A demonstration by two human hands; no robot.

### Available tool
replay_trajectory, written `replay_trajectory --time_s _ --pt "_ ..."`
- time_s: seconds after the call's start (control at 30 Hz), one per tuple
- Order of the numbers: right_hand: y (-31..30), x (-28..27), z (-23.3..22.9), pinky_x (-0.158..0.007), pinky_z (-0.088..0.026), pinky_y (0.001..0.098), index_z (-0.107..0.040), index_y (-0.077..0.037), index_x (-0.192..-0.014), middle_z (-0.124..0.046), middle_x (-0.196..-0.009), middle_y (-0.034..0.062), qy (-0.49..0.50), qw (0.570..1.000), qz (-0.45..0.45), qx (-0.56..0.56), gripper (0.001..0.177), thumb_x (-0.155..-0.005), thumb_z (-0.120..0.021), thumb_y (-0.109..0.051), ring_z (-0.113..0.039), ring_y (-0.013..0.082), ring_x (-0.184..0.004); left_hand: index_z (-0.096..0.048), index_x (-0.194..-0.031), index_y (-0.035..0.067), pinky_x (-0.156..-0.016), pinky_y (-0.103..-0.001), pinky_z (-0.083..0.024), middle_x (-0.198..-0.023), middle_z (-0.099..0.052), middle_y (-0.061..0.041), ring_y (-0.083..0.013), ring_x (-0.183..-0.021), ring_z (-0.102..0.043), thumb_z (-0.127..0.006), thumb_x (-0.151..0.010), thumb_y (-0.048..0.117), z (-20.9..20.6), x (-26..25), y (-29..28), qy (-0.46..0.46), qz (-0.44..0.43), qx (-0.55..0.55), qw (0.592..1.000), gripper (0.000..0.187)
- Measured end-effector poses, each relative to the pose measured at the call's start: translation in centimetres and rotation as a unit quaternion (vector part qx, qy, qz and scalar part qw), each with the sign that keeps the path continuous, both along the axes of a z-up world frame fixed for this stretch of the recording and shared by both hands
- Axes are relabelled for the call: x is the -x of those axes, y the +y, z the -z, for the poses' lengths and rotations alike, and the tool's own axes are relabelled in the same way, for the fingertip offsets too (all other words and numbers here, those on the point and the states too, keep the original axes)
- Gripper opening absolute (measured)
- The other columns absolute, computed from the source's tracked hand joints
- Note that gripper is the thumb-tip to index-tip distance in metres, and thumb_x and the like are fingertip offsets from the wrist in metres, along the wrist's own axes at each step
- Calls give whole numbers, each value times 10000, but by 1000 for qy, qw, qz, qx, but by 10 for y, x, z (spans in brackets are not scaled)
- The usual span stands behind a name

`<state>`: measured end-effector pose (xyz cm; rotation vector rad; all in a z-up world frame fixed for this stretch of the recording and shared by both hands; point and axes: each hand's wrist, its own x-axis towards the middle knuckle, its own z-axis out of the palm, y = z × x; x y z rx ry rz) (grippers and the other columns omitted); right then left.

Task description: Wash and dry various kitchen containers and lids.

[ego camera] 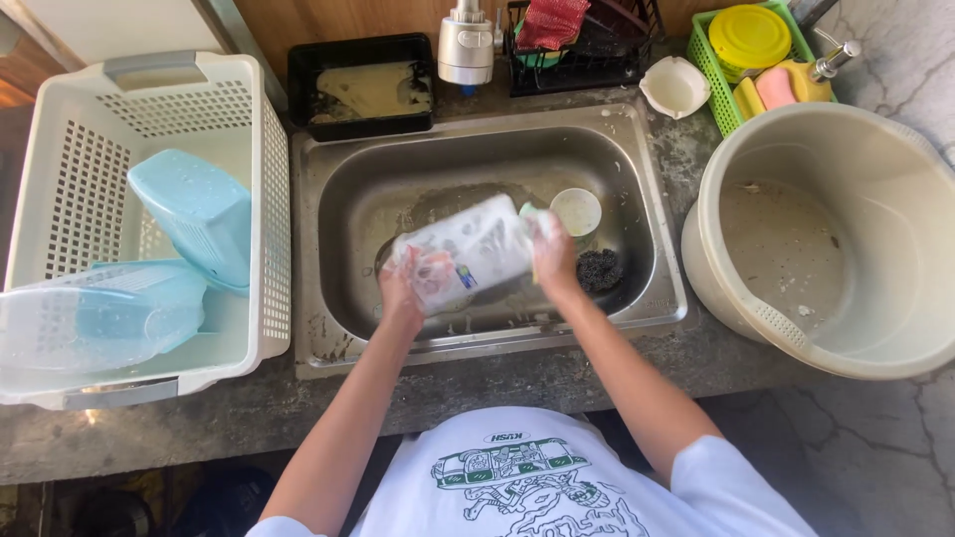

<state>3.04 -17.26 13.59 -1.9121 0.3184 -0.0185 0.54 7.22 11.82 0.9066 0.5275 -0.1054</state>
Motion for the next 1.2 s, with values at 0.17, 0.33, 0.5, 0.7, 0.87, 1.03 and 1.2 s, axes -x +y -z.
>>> replay_trajectory --time_s 0.17,0.33,0.5,0.7,0.87,1.03,1.2 --pt "-32 6 72 -735 -553 342 -614 -9 -1219 -700 -1007 136 -144 984 -44 96 313 -1077 -577 -286 -683 185 -862 -641 -1112 34 -715 -393 -638 -984 -763 -167 -269 -842 -779 -517 -1053 224 -26 -13 -1 -63 49 -142 987 235" --pt "-49 8 19 -532 -527 301 -561 -67 -1284 -667 -921 105 52 995 41 -78 401 -1045 -537 -390 -633 165 -667 -723 -1141 56 -675 -437 -592 -944 -793 -149 -274 -738 -756 -602 -979 165 -53 -16 -29 -275 225 -581 733 230" --pt "-45 0 31 -551 -541 290 -507 -77 -1397 -687 -988 76 21 982 27 -186 649 -860 -759 -340 -663 131 -726 -750 -1031 100 -1191 -503 -352 -1162 -740 -159 -261 -1154 -699 -583 -900 110 0 -38 -40 -460 248 -764 379 212" --pt "-12 -5 15 -773 -584 311 -512 -56 -1374 -680 -1130 99 -1 991 66 -115 688 -868 -816 -409 -687 179 -961 -757 -939 86 -1229 -554 -199 -1214 -724 -99 -289 -1420 -485 -559 -855 166 21 -48 -45 -431 308 -815 234 229" --pt "27 -2 -14 -891 -553 433 -563 -24 -1301 -678 -1174 180 -121 965 -43 229 746 -776 -876 -451 -682 319 -1050 -734 -982 43 -1050 -475 -472 -1152 -728 -128 -321 -1212 -649 -601 -786 116 64 -39 -9 -463 343 -749 328 247" --pt "57 2 -35 -901 -537 474 -540 -18 -1341 -630 -1227 204 -157 922 -125 330 866 -716 -894 -501 -650 382 -1096 -695 -1036 63 -855 -454 -584 -1054 -712 -171 -352 -991 -721 -658 -843 58 57 -18 52 -201 352 -764 502 196" --pt "47 -18 -7 -951 -488 450 -517 -81 -1365 -507 -1303 224 -61 957 -156 239 732 -727 -844 -231 -578 365 -1157 -670 -1037 -33 -805 -472 -588 -1124 -648 -245 -409 -1002 -689 -698 -864 166 117 -39 82 39 191 -768 610 265"
